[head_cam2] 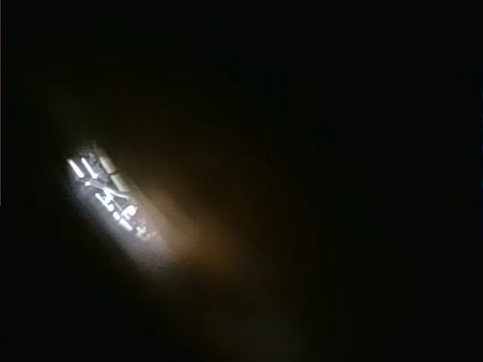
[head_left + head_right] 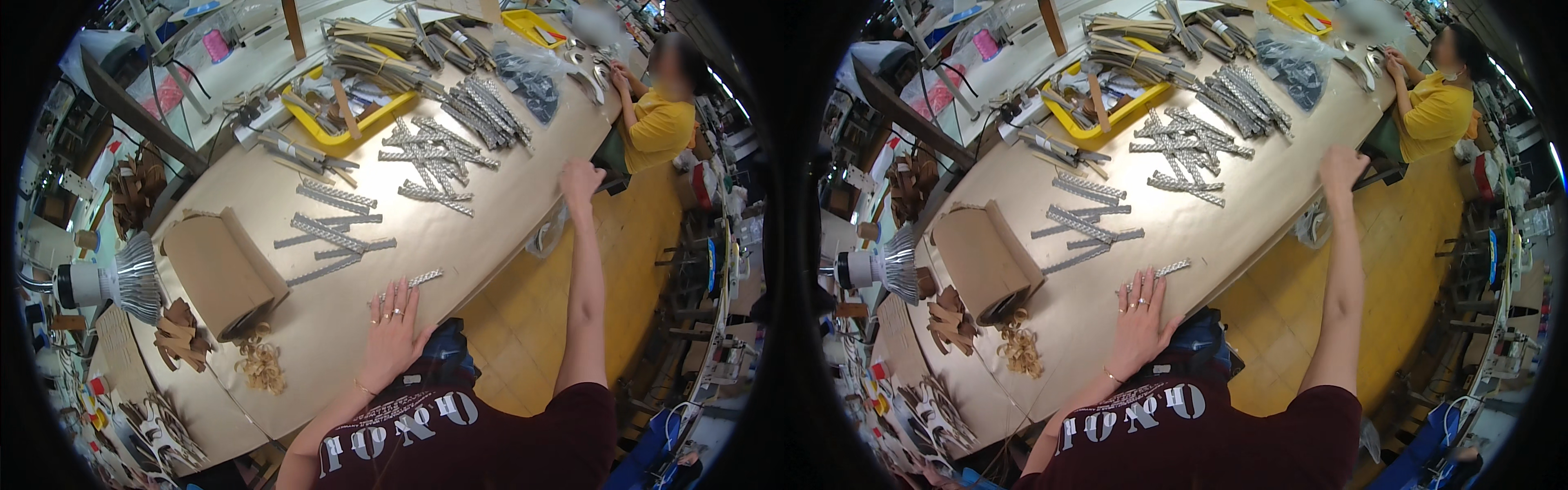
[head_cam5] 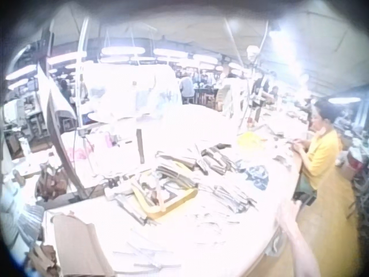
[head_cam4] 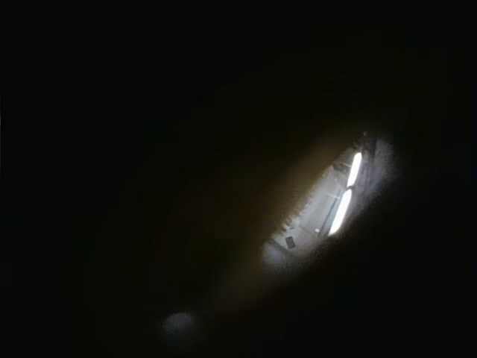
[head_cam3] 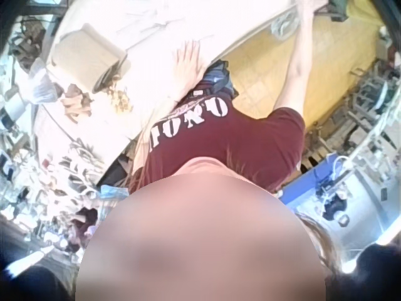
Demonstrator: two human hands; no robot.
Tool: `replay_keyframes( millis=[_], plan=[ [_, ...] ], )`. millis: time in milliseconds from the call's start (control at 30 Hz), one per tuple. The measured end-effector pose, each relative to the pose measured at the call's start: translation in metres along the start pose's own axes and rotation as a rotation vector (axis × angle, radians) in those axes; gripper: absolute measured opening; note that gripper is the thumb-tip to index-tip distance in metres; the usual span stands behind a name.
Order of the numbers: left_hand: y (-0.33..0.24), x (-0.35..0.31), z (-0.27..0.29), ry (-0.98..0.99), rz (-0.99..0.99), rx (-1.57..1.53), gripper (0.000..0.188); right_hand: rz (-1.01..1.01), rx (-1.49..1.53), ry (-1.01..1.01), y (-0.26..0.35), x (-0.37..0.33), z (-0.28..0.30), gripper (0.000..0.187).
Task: The person repeatedly picks up short metal rods and wooden sticks from a workbench, aligns them, and places them into a cardboard box. The person handles items one at a time and occasionally adjusts the pile of rods on the table.
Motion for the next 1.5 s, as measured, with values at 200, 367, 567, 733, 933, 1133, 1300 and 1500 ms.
replay_keyframes(
  millis=[200,367,567,733,933,1133,1300,1500],
  plan=[
    [0.011,-0.009,0.010,-0.358,0.061,-0.305,0.057,0.161,1.151,0.589,0.125,-0.072,0.138,0.015],
    [0.013,-0.024,0.032,-0.359,0.341,-0.640,0.032,0.302,1.217,0.864,0.169,-0.130,0.214,0.021],
    [0.005,-0.025,0.041,-0.265,0.563,-0.731,0.004,0.204,1.048,0.903,0.178,-0.145,0.233,0.022],
    [0.001,-0.022,0.039,-0.334,0.544,-0.735,0.005,0.334,0.931,0.373,0.196,-0.145,0.243,0.025],
    [0.011,-0.021,0.037,-0.499,0.461,-0.558,0.015,0.326,1.020,0.810,0.212,-0.143,0.230,0.020],
    [0.034,-0.028,0.033,-0.410,0.227,0.038,0.035,0.374,1.060,0.874,0.245,-0.135,0.196,0.016],
    [0.036,-0.036,0.028,-0.364,0.163,0.118,0.036,0.379,1.013,0.953,0.253,-0.135,0.190,0.014],
    [0.038,-0.037,0.027,-0.372,0.170,0.091,0.036,0.429,0.977,0.978,0.255,-0.129,0.189,0.015]
  ],
)
Point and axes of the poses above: each hand's wrist, its own x-axis towards the middle knuckle, its own z-axis out of the back of the hand, y = z × x, the point moved 1 cm from there along x, towards the middle knuckle, and after that the axes turned 14 degrees about -y, right-handed, at the moved point
